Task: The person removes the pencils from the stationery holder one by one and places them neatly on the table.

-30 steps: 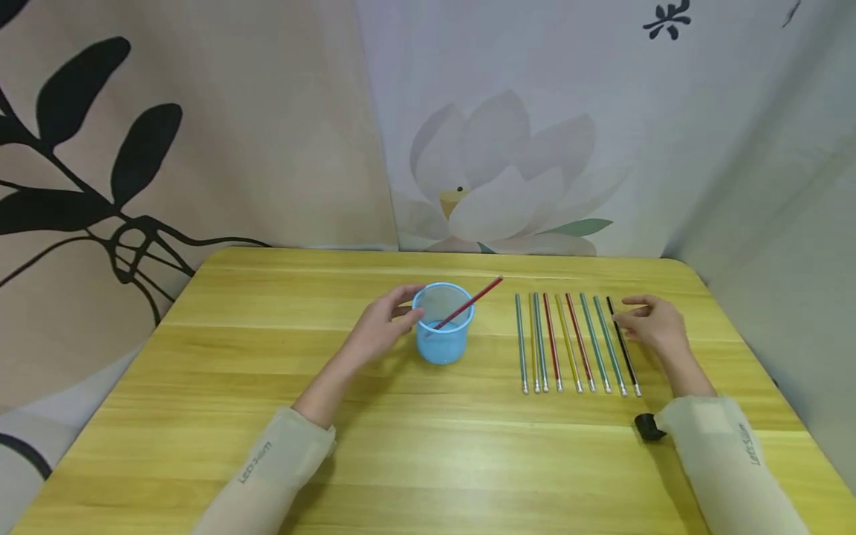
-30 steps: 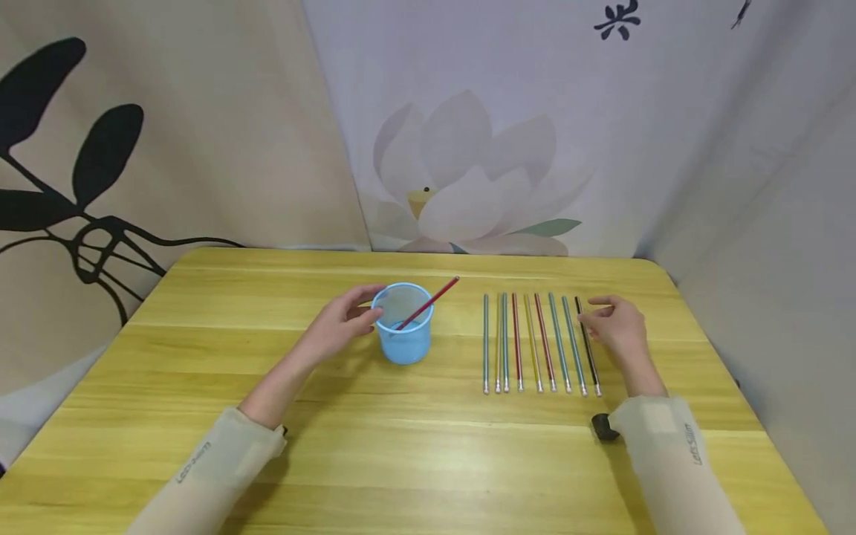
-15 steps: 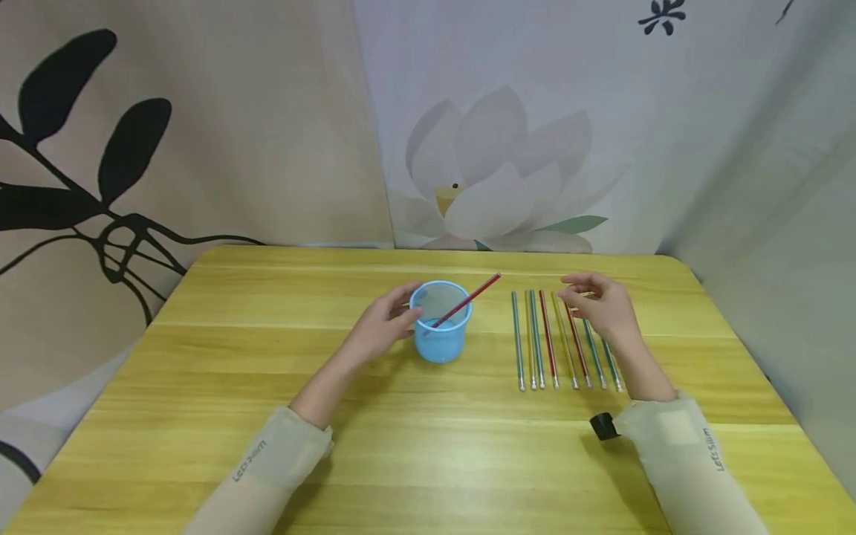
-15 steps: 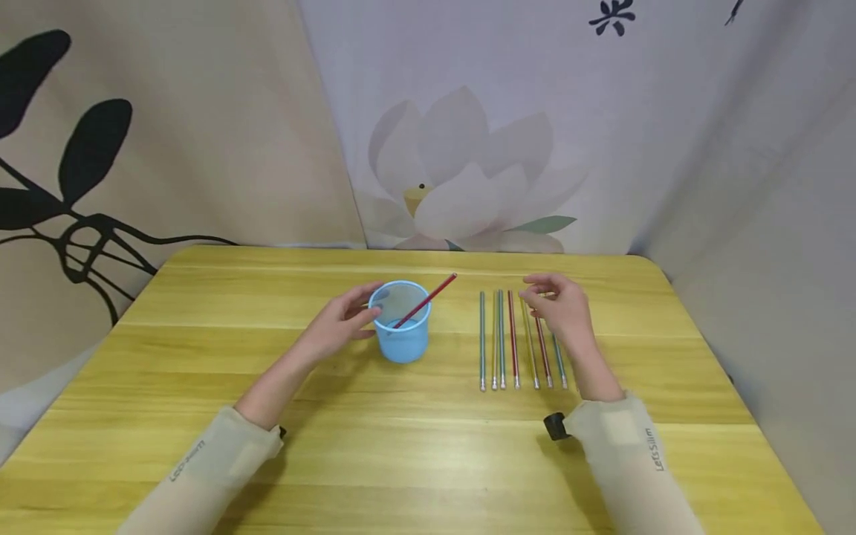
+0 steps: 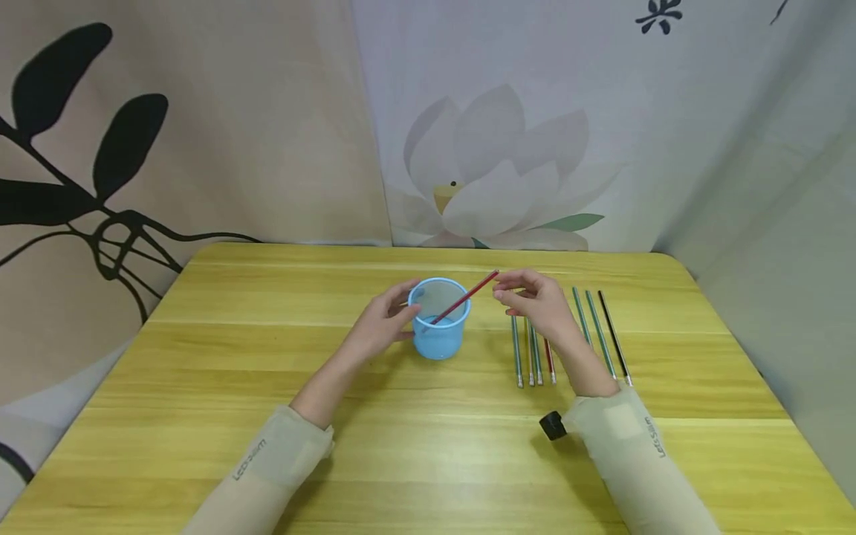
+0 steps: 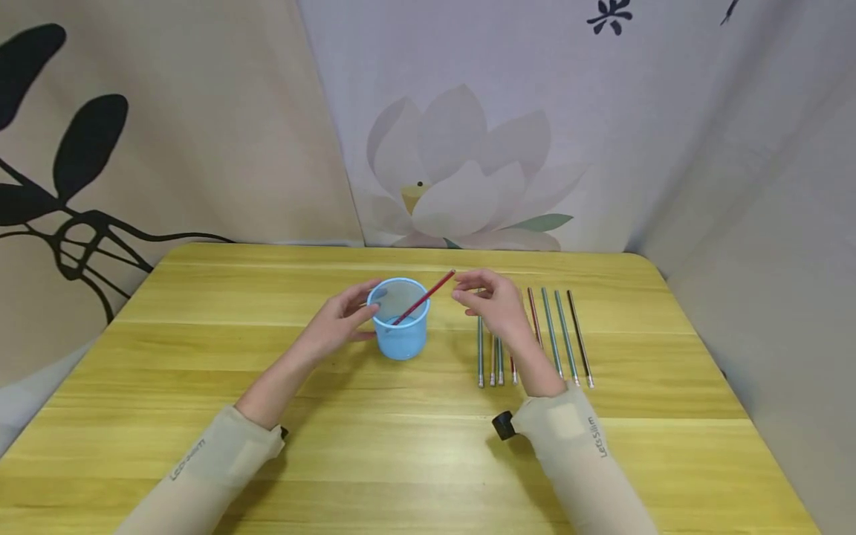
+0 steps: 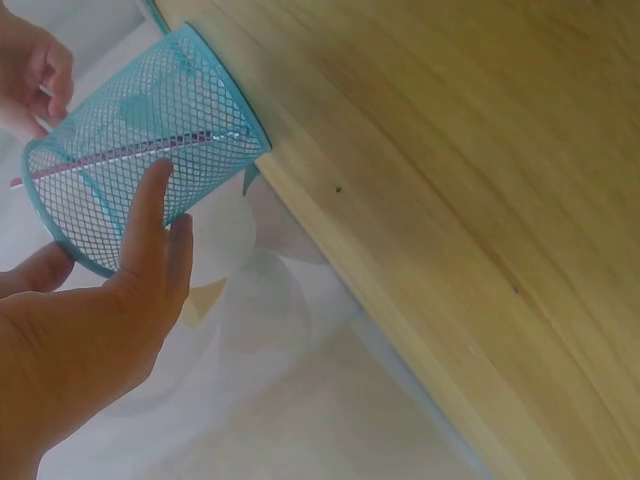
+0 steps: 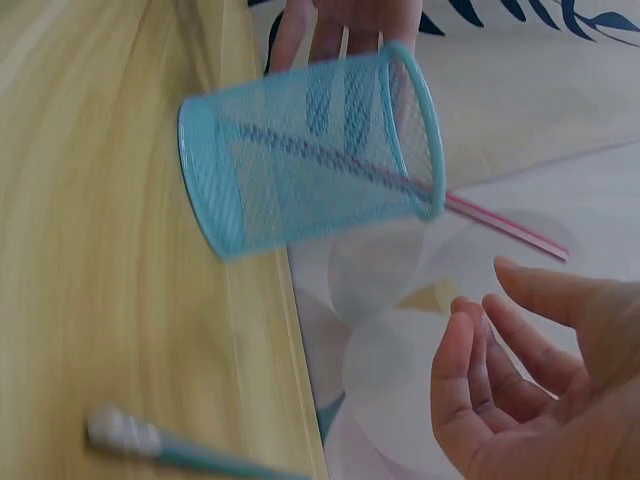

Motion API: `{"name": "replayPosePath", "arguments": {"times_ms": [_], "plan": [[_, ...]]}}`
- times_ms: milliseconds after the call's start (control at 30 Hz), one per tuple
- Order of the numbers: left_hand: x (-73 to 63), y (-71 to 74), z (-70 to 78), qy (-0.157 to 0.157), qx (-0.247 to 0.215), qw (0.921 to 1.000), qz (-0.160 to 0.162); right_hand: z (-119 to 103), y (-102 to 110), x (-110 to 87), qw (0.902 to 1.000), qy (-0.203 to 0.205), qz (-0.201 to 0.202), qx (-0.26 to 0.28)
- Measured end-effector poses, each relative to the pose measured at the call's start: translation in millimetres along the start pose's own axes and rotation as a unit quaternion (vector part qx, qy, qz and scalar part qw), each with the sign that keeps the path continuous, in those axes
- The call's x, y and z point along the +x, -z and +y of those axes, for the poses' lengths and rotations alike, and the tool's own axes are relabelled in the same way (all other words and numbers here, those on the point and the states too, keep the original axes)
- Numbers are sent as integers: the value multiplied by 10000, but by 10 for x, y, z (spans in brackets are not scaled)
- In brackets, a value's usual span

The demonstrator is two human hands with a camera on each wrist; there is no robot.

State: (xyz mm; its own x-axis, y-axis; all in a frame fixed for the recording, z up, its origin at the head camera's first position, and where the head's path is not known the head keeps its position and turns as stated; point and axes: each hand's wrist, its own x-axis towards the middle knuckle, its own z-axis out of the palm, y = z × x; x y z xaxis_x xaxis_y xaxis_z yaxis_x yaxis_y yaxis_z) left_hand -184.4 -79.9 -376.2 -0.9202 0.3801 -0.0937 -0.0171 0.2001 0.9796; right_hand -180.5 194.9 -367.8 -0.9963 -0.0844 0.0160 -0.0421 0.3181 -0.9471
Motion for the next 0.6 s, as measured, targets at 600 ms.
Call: {"name": "replayPosePath", "arguments": {"times_ms": [600], "plan": [[5,3,-38,10,-234,9997,75,-98,-317,27,9997,74,-178,130]]}}
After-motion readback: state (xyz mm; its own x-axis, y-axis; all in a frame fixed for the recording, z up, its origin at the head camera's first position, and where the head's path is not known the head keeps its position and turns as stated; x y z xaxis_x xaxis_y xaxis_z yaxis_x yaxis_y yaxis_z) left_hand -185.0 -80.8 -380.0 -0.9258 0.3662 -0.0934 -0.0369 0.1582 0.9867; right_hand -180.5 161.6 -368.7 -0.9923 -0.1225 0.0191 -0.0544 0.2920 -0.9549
